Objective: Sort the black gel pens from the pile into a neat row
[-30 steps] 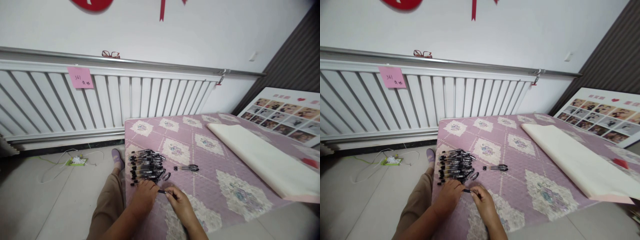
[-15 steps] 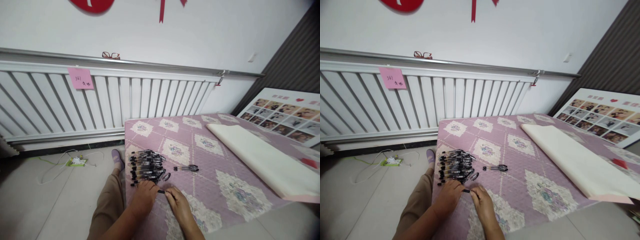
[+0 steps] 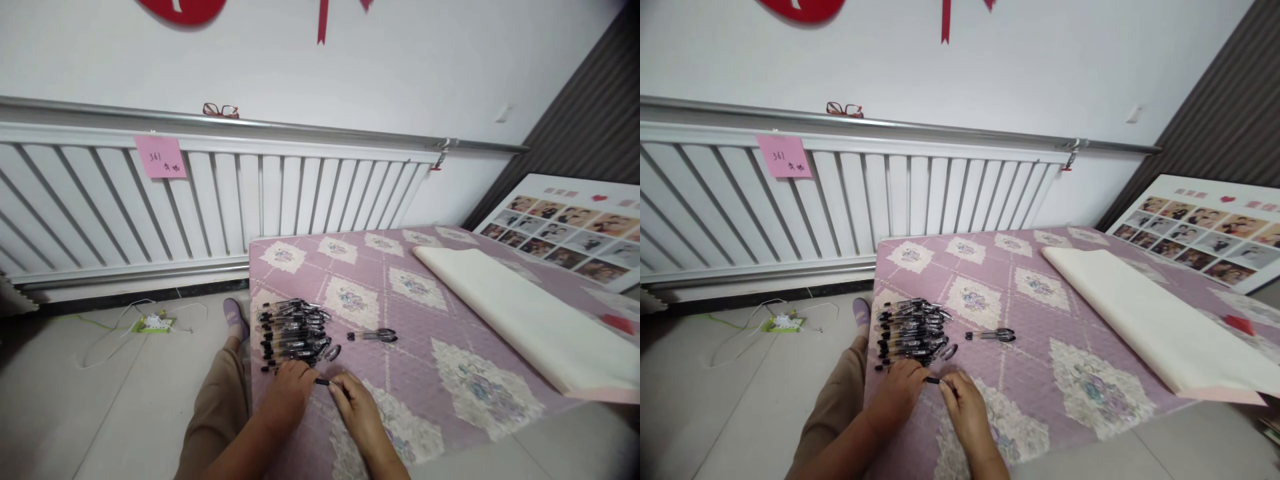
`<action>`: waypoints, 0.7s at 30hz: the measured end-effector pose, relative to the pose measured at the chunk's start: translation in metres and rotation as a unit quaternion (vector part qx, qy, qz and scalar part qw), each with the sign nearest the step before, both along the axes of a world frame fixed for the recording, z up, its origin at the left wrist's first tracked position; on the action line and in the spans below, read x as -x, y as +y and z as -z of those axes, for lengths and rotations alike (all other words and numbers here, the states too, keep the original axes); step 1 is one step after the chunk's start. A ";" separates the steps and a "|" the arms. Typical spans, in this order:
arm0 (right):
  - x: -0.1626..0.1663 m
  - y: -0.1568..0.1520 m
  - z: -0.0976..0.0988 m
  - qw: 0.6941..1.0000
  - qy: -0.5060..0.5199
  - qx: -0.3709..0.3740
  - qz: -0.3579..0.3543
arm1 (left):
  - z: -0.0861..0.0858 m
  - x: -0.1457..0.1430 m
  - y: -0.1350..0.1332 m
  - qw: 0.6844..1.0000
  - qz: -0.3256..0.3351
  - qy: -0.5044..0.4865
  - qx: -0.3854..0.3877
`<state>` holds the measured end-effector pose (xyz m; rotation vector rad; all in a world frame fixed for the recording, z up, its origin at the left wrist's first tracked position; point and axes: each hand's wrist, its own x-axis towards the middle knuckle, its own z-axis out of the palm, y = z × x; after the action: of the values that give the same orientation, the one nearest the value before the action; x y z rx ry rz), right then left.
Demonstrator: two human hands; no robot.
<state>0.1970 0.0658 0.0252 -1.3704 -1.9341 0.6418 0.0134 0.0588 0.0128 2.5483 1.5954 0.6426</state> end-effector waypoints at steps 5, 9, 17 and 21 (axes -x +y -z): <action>-0.001 0.000 0.001 1.000 0.026 0.007 0.016 | 0.002 0.000 0.000 1.000 0.003 -0.009 -0.005; 0.000 -0.001 -0.002 1.000 0.006 0.004 -0.007 | 0.005 0.000 0.001 1.000 0.006 0.003 -0.001; -0.003 -0.001 0.006 1.000 0.025 0.005 0.015 | 0.005 -0.001 0.000 1.000 -0.012 0.000 -0.003; -0.001 -0.001 0.003 1.000 0.012 0.005 -0.008 | 0.003 0.000 0.000 1.000 -0.010 -0.001 0.000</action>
<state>0.1983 0.0653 0.0226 -1.3495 -1.9272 0.6726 0.0138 0.0588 0.0094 2.5342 1.6212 0.6459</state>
